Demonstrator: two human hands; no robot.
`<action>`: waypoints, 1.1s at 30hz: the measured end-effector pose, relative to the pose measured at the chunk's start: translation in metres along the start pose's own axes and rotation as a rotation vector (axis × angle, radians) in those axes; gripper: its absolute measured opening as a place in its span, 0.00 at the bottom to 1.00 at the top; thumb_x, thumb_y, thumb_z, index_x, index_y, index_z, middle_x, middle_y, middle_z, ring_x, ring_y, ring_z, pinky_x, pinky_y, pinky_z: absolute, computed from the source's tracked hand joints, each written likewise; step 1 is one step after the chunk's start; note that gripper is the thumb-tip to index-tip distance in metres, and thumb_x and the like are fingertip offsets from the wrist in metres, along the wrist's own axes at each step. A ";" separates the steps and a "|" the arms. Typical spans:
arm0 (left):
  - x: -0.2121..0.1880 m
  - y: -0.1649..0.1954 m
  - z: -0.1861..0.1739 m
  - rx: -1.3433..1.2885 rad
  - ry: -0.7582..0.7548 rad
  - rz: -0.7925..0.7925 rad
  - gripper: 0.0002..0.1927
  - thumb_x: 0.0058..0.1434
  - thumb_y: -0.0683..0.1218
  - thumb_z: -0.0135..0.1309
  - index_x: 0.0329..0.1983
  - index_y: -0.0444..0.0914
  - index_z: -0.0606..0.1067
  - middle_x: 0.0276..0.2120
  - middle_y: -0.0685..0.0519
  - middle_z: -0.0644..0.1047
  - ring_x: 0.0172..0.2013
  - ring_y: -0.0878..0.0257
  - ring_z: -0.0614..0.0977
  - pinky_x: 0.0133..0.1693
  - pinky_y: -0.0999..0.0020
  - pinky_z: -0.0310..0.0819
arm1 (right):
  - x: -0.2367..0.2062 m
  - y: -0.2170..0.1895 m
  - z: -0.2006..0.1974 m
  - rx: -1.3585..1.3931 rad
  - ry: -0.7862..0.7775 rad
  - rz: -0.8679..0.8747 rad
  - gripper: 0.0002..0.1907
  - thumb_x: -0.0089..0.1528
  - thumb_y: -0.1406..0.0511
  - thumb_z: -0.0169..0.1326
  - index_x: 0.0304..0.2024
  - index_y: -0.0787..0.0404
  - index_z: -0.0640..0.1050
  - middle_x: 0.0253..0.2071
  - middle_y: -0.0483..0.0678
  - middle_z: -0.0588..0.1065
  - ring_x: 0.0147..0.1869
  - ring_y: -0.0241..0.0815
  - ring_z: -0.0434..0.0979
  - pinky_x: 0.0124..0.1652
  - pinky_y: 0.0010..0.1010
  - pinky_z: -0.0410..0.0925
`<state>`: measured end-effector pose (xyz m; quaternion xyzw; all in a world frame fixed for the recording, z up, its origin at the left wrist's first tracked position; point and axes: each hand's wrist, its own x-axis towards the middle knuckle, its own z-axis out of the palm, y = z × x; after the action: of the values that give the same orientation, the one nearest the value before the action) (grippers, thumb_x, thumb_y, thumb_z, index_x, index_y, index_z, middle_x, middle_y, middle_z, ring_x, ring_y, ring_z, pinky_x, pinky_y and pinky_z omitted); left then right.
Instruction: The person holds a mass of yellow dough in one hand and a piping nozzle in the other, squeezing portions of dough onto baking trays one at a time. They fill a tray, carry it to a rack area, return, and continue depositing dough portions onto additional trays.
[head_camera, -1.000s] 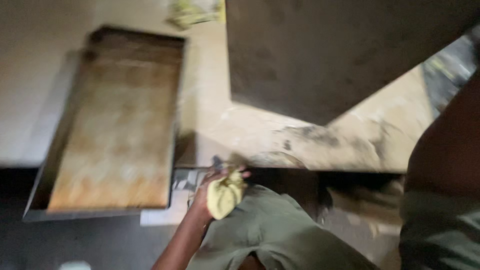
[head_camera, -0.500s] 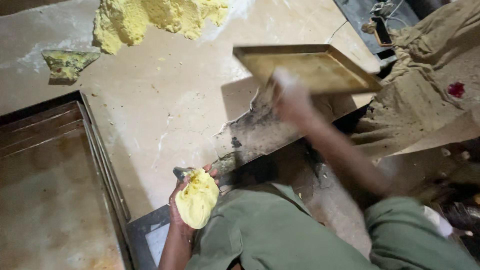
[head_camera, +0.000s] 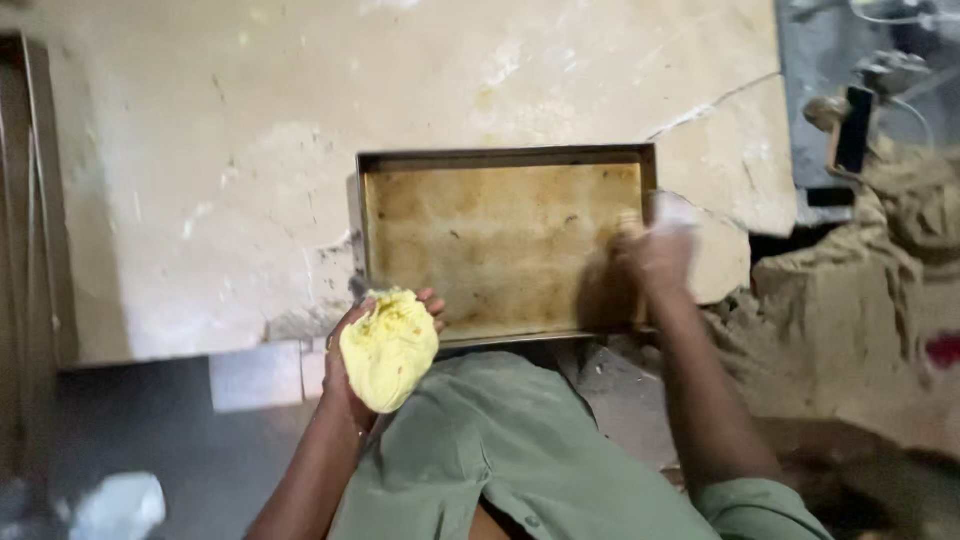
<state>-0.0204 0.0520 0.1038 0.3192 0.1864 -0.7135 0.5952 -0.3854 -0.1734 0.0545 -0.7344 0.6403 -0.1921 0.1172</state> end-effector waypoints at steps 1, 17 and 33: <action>0.008 -0.009 0.008 0.021 0.015 0.019 0.29 0.65 0.56 0.47 0.59 0.29 0.69 0.57 0.38 0.77 0.59 0.40 0.77 0.59 0.49 0.73 | 0.017 0.024 -0.005 -0.155 0.046 -0.017 0.20 0.58 0.63 0.64 0.48 0.68 0.77 0.40 0.62 0.77 0.43 0.63 0.77 0.41 0.49 0.70; 0.115 -0.048 -0.005 -0.448 -0.215 -0.090 0.27 0.65 0.64 0.48 0.53 0.40 0.75 0.47 0.45 0.81 0.46 0.50 0.84 0.46 0.50 0.80 | -0.004 -0.234 0.009 0.303 -0.666 -1.017 0.33 0.58 0.66 0.56 0.67 0.64 0.70 0.68 0.59 0.70 0.72 0.60 0.68 0.67 0.50 0.62; 0.153 -0.005 -0.051 0.106 -0.078 -0.195 0.19 0.69 0.56 0.56 0.55 0.40 0.76 0.43 0.52 0.79 0.41 0.60 0.82 0.42 0.59 0.79 | 0.052 -0.290 0.093 -0.033 -1.266 -0.539 0.22 0.56 0.61 0.63 0.50 0.60 0.75 0.43 0.56 0.78 0.46 0.57 0.80 0.44 0.44 0.74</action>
<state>-0.0267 -0.0262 -0.0373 0.3024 0.1554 -0.7887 0.5122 -0.0799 -0.1874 0.0987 -0.8405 0.2462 0.2614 0.4057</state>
